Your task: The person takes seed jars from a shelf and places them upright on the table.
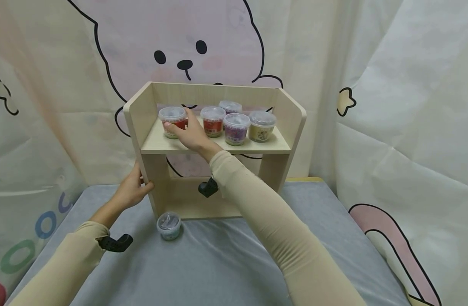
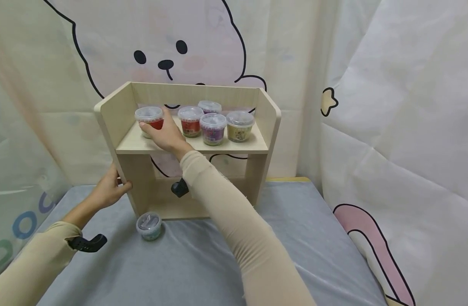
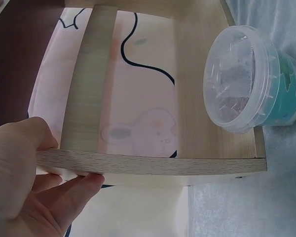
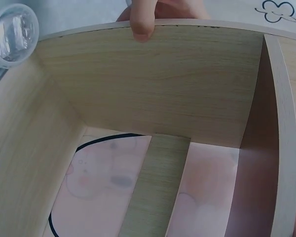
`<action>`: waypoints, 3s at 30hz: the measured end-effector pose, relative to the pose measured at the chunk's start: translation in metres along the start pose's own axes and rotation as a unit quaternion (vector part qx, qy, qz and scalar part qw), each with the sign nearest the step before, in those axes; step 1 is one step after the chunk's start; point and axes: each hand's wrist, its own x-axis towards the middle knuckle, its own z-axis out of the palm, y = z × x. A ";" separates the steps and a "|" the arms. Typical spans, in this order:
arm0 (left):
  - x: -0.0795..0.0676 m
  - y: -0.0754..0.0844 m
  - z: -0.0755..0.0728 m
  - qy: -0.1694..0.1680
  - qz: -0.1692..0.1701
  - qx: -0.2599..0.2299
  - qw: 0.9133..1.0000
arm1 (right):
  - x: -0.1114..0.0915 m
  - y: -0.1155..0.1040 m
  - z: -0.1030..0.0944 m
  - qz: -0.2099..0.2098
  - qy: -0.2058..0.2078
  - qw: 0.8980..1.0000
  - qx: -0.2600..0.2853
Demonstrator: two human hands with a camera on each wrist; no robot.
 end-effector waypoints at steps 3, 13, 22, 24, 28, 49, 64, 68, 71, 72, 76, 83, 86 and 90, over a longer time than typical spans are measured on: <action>0.000 -0.001 0.000 0.003 0.007 0.001 1.000 | -0.001 0.001 -0.001 0.000 0.009 1.000 0.008; 0.000 0.000 0.001 0.006 0.016 0.002 1.000 | -0.006 0.003 -0.009 -0.006 -0.011 0.998 0.055; -0.002 -0.001 0.000 -0.002 0.003 -0.006 1.000 | -0.009 0.009 -0.015 -0.011 -0.025 0.997 0.071; -0.002 -0.001 0.000 -0.005 0.001 -0.011 1.000 | -0.009 0.009 -0.016 -0.016 -0.027 0.997 0.076; -0.001 0.000 0.000 -0.011 -0.003 -0.016 1.000 | -0.009 0.010 -0.018 -0.025 -0.026 0.996 0.086; -0.001 -0.001 0.001 -0.012 -0.019 -0.020 1.000 | -0.046 0.008 -0.038 -0.065 -0.076 0.981 0.164; -0.003 -0.002 0.002 -0.014 -0.010 -0.019 1.000 | -0.093 0.031 -0.050 -0.086 -0.126 0.978 0.140; -0.005 -0.001 0.004 -0.013 -0.015 -0.016 1.000 | -0.103 0.049 -0.046 -0.105 -0.142 0.976 0.124; -0.006 -0.001 0.005 -0.014 -0.013 -0.016 1.000 | -0.108 0.067 -0.039 -0.101 -0.150 0.976 0.118; -0.006 -0.001 0.006 -0.016 -0.013 -0.017 1.000 | -0.109 0.073 -0.037 -0.097 -0.152 0.976 0.118; -0.007 -0.001 0.006 -0.013 -0.013 -0.013 1.000 | -0.114 0.097 -0.024 -0.070 -0.161 0.974 0.142; -0.008 0.000 0.003 -0.012 -0.026 -0.002 1.000 | -0.123 0.147 0.007 -0.031 -0.185 0.971 0.145; -0.007 0.000 0.003 -0.014 -0.030 0.001 0.999 | -0.127 0.168 0.018 -0.014 -0.189 0.973 0.130; -0.005 0.001 0.002 -0.011 -0.027 -0.001 1.000 | -0.127 0.186 0.027 0.019 -0.187 0.975 0.119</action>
